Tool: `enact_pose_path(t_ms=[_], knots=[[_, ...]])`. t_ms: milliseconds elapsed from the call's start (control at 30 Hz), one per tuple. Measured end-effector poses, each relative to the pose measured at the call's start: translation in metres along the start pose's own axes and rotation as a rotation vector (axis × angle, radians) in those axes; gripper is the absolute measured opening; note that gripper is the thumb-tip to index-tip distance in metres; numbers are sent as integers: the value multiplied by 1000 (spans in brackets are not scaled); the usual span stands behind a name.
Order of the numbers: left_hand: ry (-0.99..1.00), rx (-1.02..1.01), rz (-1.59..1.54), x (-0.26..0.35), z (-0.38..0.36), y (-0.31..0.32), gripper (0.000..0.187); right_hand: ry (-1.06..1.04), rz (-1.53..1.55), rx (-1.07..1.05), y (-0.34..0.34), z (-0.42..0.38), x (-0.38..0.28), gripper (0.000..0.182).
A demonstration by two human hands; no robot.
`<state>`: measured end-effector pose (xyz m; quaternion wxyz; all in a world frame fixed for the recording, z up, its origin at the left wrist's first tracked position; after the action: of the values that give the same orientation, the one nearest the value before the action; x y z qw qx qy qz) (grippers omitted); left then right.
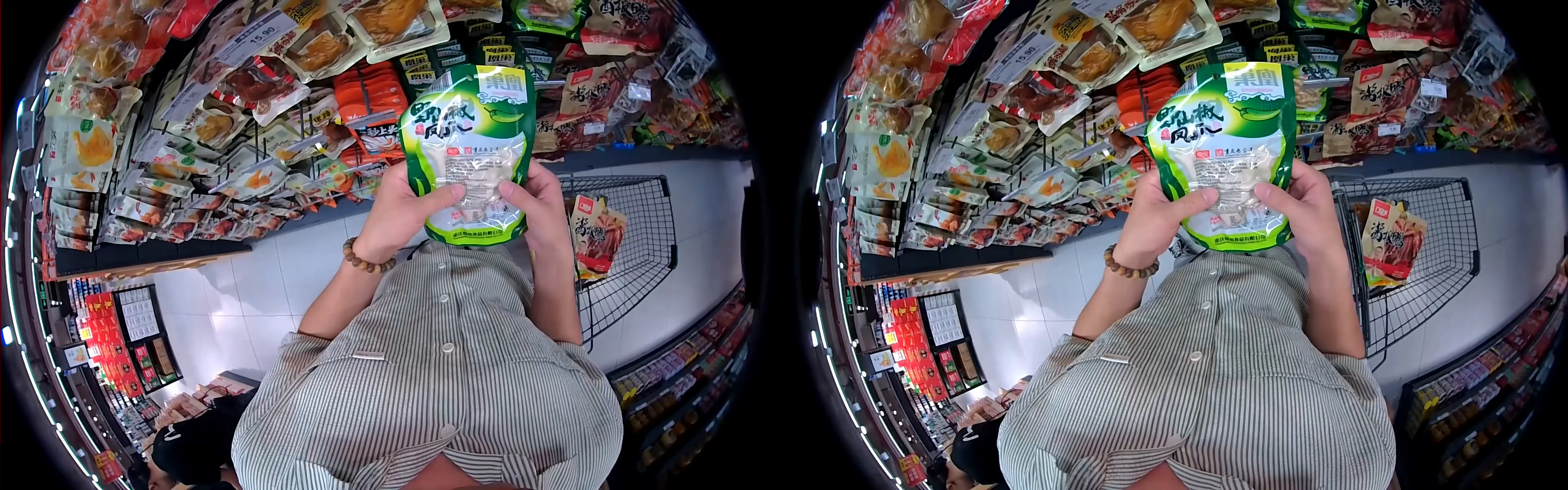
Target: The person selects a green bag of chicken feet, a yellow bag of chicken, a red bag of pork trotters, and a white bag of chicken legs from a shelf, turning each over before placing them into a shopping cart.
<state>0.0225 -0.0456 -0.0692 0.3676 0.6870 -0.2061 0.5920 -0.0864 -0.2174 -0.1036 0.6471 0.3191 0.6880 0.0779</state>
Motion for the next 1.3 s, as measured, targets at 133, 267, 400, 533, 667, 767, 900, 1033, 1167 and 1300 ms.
enact_pose_path(t_ms=[133, 267, 400, 533, 667, 767, 900, 1033, 1167, 1300], knots=[[-9, 8, -5, 1, 2, 2, 38, -5, -9, 8, 0, 1, 0, 31], [23, -7, 77, 3, 3, 5, 37, 1, -23, -5, -3, -1, 0, 30], [51, 23, 68, 4, 4, 8, 32, -24, -3, 2, 1, -3, 0, 30], [40, 39, 111, 6, 3, 10, 30, -24, 22, 14, 4, -4, 3, 30], [77, 44, 169, 8, 0, 10, 30, -41, 17, 18, 4, -4, 6, 30], [78, 47, 213, 8, -1, 10, 29, -48, 30, 36, 7, -5, 5, 30], [83, 55, 200, 7, -2, 11, 28, -67, 16, 59, 10, -6, 4, 29], [81, 64, 202, 9, -3, 11, 28, -65, -10, 57, 7, -5, 6, 29], [25, 53, 179, 10, -4, 10, 31, -23, -23, 16, 5, -4, 3, 30], [62, 65, 101, 3, -2, 9, 31, -3, 2, -11, 7, -4, 3, 31]])
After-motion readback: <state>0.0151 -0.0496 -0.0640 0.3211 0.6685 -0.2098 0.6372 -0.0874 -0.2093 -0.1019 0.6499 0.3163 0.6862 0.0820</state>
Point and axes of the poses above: each hand's wrist, its own z-axis towards the middle knuckle, its own y-axis out of the palm, x = y × z, the point moved 2 cm from there along z, towards the middle knuckle, and after that the axes turned 5 degrees about y, right-handed, at the moved point
